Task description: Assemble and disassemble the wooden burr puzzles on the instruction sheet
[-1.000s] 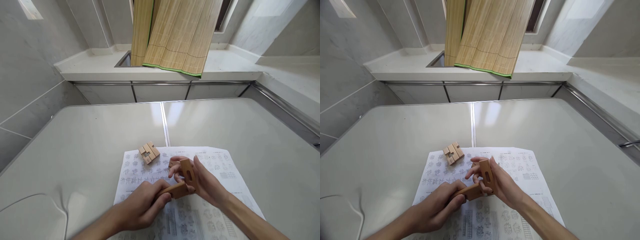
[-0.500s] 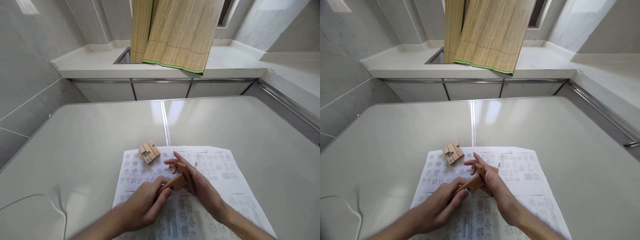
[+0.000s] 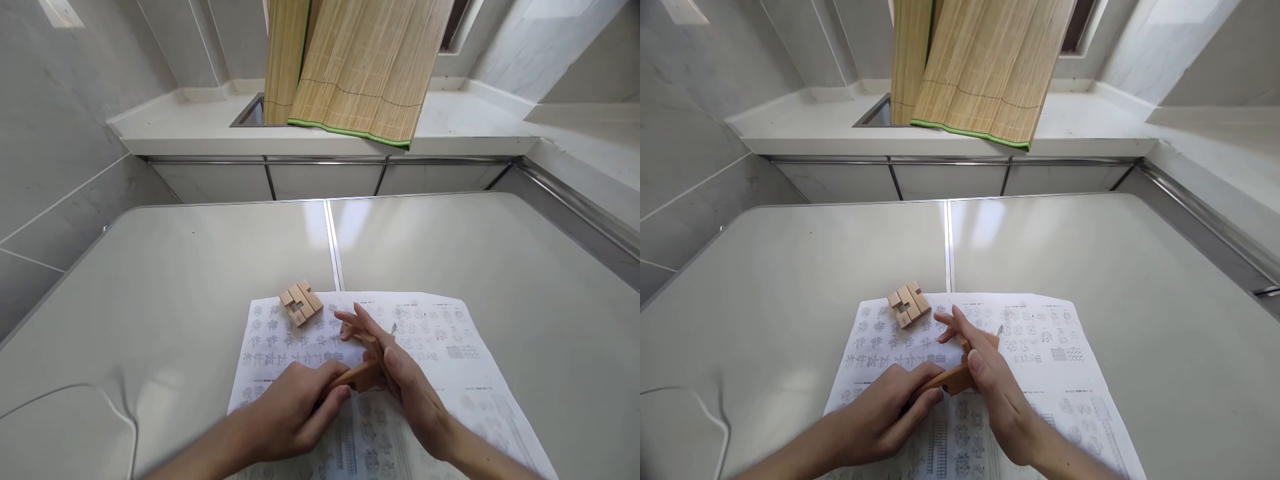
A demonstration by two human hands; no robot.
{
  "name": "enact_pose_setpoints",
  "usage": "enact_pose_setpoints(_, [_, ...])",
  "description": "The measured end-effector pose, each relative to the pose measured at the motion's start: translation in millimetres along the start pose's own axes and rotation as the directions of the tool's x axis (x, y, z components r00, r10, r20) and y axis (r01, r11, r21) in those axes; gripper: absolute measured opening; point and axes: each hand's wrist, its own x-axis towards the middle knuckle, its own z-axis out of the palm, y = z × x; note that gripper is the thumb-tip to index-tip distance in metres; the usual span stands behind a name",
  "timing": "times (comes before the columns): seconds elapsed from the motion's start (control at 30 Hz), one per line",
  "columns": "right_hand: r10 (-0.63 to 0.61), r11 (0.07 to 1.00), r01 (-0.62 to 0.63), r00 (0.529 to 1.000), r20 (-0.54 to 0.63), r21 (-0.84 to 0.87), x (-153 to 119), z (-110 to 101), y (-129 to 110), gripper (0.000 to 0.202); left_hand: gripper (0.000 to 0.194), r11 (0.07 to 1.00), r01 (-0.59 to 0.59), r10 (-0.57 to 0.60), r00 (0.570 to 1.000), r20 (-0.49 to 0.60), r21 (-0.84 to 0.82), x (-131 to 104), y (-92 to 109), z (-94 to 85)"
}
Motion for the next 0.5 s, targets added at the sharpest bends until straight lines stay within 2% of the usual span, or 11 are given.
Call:
enact_pose_setpoints(0.17, [-0.004, 0.999, 0.004, 1.000, 0.004, 0.035, -1.7, 3.5, -2.1, 0.057, 0.016, 1.000, -0.002, 0.003, 1.000, -0.016, 0.018, 0.8, 4.3, 0.2])
enact_pose_setpoints(0.3, [-0.067, 0.997, 0.067, 0.998, -0.001, 0.041, -2.4, 6.9, -4.4, 0.055, 0.019, 0.999, 0.016, -0.016, 1.000, -0.008, 0.034, -0.6, 5.1, 1.1])
enact_pose_setpoints(0.5, [-0.155, 0.987, 0.153, 0.988, -0.024, -0.052, -0.7, 9.9, -8.8, 0.055, 0.021, 0.998, 0.015, -0.015, 1.000, -0.004, 0.057, -1.9, 4.3, 3.4])
